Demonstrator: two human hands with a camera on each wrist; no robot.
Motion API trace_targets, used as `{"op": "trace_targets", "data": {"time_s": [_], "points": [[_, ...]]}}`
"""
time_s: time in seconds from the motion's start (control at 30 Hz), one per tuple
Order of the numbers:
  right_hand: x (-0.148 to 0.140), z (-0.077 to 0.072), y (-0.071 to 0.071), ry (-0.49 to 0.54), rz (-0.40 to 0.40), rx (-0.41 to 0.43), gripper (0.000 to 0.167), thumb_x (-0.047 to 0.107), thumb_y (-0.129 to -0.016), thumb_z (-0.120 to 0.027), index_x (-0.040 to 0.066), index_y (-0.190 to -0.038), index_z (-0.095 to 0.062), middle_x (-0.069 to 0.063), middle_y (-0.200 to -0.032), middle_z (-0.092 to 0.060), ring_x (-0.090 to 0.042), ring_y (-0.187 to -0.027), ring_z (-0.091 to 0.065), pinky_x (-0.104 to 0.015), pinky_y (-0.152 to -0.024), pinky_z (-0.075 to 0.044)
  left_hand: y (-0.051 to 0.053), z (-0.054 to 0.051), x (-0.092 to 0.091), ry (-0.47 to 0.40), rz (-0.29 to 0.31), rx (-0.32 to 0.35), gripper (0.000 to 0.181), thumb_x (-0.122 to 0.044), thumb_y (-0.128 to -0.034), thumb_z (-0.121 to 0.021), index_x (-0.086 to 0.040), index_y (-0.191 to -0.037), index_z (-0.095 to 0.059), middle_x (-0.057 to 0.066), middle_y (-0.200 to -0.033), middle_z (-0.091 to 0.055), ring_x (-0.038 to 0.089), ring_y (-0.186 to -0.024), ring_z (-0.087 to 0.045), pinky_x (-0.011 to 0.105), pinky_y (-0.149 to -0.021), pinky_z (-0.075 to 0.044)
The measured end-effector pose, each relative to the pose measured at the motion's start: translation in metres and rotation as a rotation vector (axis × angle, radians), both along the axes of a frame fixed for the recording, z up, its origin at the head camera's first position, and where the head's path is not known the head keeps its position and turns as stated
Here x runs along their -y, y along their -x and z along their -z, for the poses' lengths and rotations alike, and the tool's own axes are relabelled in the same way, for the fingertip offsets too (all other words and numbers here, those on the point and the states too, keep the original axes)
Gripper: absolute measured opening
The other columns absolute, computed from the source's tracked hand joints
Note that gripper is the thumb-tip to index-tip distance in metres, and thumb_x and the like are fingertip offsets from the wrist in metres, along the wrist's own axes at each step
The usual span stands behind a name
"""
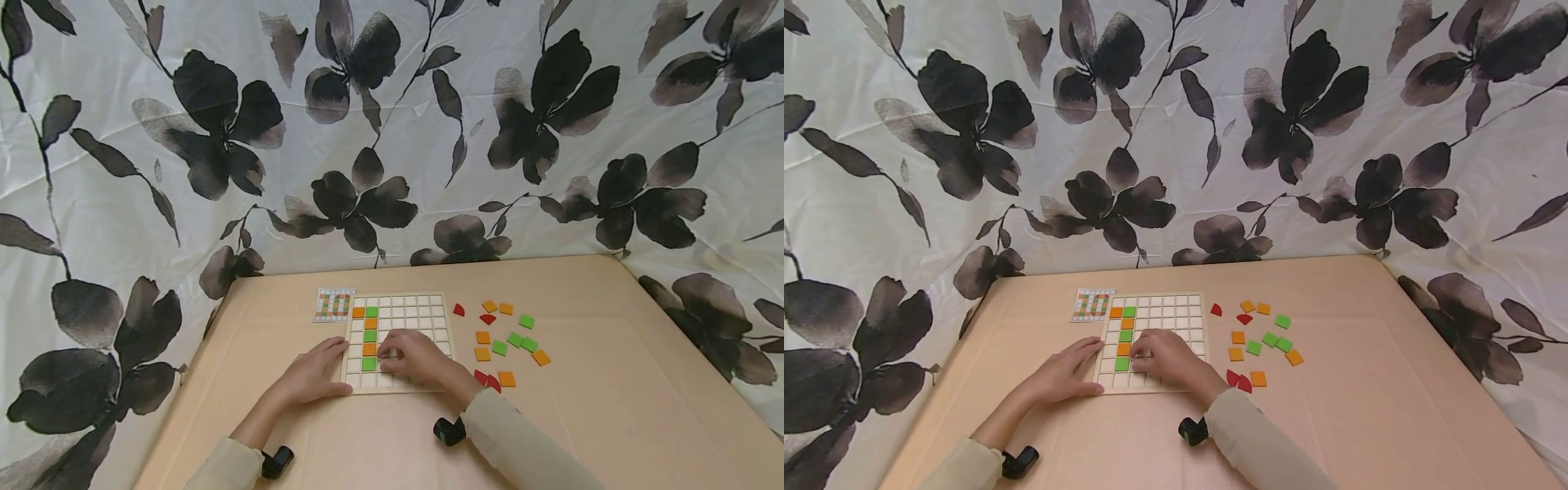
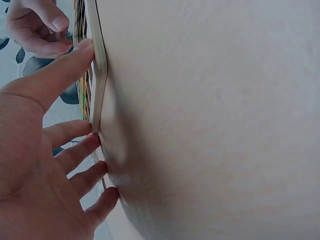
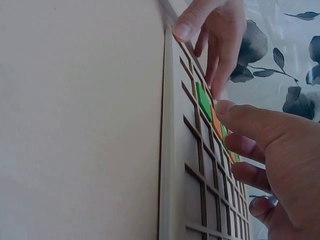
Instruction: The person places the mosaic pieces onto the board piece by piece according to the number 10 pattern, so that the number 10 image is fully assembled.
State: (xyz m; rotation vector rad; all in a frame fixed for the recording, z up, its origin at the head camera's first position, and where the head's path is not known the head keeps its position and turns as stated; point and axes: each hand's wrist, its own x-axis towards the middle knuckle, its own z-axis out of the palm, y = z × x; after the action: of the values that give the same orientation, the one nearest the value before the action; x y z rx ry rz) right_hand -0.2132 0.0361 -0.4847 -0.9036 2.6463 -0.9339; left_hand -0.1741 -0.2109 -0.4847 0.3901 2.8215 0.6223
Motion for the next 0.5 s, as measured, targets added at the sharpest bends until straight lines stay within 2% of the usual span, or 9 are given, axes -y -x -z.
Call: {"op": "trace_targets", "data": {"time_s": [0.13,0.37,0.5], "points": [[-0.01,0.0,0.001,0.007,0.051,0.054,0.016,0.034,-0.085,-0.074,0.029,-0.1,-0.074,0.018,-0.098,-0.064,-0.007,-0.091,-0.056,-0.024,-0.082,-0.048,0.0,0.0,0.0,0.002,-0.004,-0.001,0.088,-0.052,-0.0718,-0.08,-0.015,-0.144,-0.046,0.003,-0.153,-0.039,0.028,-0.142,-0.037,0.06,-0.107,-0.035],[-0.027,-0.002,0.002,0.007,0.075,0.022,0.019,0.033,-0.084,-0.076,0.024,-0.101,-0.075,0.014,-0.092,-0.064,-0.011,-0.079,-0.055,-0.02,-0.067,-0.046,-0.001,-0.001,-0.001,0.0,-0.002,-0.004,0.088,-0.05,-0.0721,-0.08,-0.015,-0.144,-0.046,0.003,-0.153,-0.039,0.028,-0.142,-0.037,0.06,-0.107,-0.035],[-0.037,-0.005,0.004,0.0,0.099,0.033,0.019,0.032,-0.084,-0.076,0.023,-0.101,-0.075,0.012,-0.094,-0.064,-0.012,-0.079,-0.054,-0.019,-0.066,-0.047,-0.001,-0.003,-0.001,0.001,0.002,-0.003,0.087,-0.05,-0.0726,-0.08,-0.014,-0.144,-0.045,0.004,-0.153,-0.039,0.028,-0.142,-0.037,0.059,-0.106,-0.035]]}}
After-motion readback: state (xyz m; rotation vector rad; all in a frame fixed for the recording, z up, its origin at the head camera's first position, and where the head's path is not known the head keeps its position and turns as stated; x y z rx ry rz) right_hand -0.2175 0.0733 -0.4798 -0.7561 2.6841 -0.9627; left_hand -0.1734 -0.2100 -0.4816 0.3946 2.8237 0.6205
